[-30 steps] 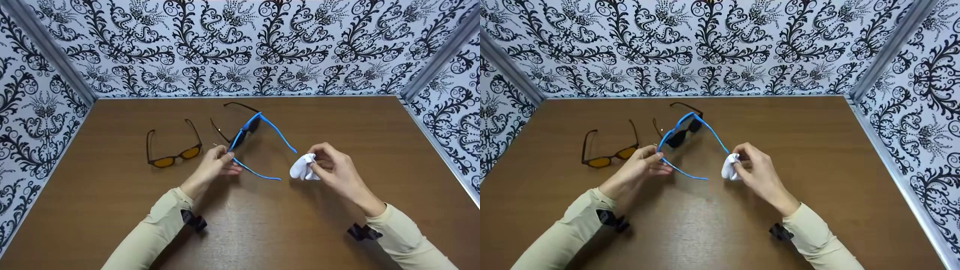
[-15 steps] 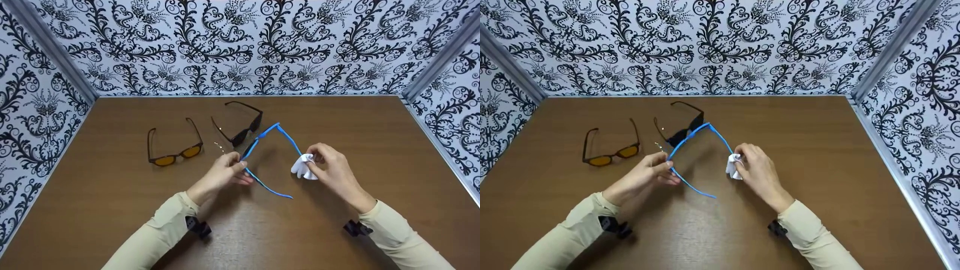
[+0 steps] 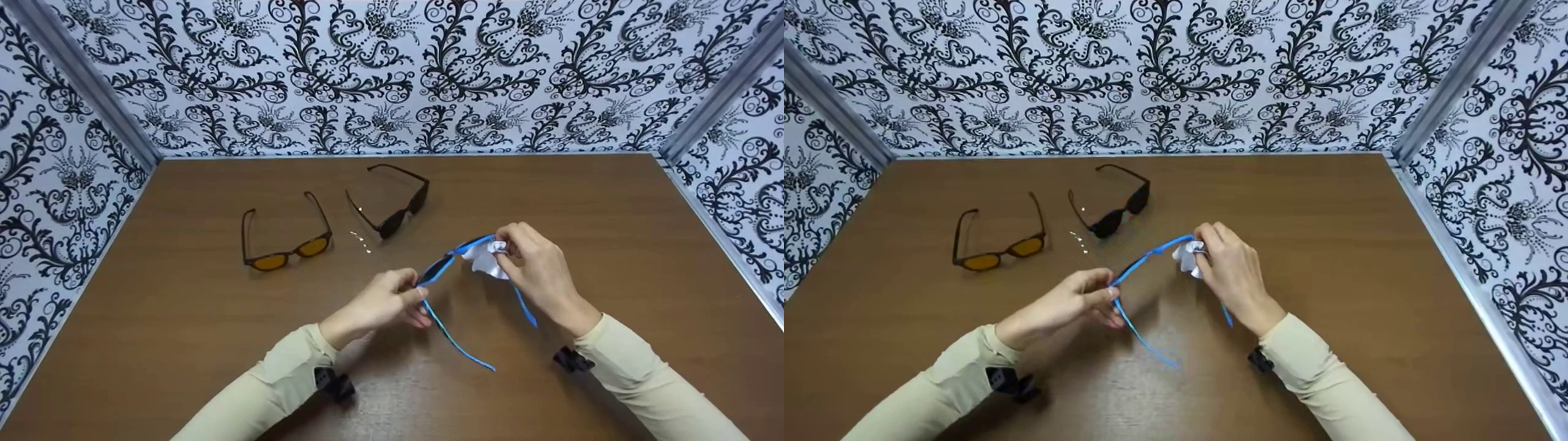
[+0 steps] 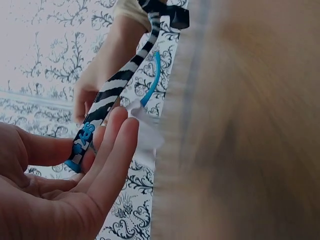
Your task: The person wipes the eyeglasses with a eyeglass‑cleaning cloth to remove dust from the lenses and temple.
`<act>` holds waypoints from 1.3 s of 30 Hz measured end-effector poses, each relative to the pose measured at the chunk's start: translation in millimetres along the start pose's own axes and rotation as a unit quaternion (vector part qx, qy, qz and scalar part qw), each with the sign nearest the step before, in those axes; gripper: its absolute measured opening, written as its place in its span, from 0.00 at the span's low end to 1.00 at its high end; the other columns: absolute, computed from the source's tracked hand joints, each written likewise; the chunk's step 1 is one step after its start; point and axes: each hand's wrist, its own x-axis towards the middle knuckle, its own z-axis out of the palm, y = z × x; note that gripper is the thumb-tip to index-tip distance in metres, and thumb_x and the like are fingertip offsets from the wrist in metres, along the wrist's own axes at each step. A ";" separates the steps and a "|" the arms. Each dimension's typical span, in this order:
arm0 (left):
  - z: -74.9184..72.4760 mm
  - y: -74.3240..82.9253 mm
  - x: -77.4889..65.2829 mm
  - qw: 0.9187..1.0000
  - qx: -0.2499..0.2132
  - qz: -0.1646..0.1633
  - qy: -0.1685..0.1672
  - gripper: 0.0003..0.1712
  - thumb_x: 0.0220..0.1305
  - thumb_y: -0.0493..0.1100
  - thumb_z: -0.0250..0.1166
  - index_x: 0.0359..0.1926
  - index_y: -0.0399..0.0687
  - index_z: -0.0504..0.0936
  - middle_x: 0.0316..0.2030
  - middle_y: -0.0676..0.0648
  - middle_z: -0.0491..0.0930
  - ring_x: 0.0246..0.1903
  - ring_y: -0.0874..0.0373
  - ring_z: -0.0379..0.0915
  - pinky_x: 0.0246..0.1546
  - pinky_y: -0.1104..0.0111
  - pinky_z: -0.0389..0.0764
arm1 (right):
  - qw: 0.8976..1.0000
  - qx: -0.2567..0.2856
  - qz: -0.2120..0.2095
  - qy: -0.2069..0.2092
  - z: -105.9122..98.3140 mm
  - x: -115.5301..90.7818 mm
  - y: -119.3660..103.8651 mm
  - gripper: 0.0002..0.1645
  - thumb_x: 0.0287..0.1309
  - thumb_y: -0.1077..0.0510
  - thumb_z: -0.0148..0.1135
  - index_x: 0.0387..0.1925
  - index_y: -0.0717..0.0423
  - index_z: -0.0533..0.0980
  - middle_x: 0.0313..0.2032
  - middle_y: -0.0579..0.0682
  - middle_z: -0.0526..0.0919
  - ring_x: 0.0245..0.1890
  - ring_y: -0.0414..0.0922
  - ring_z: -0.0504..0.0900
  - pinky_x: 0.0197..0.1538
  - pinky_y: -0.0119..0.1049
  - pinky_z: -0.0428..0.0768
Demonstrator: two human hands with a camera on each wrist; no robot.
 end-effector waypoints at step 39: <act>-32.3 2.6 8.7 0.995 -0.004 0.007 0.096 0.04 0.68 0.28 0.54 0.39 0.27 0.69 0.31 0.30 0.78 0.29 0.42 0.83 0.36 0.53 0.83 | 0.984 0.083 -0.088 -0.135 -19.9 -15.9 -45.1 0.20 0.40 0.72 0.72 0.34 0.53 0.74 0.30 0.39 0.77 0.28 0.35 0.77 0.29 0.30 0.78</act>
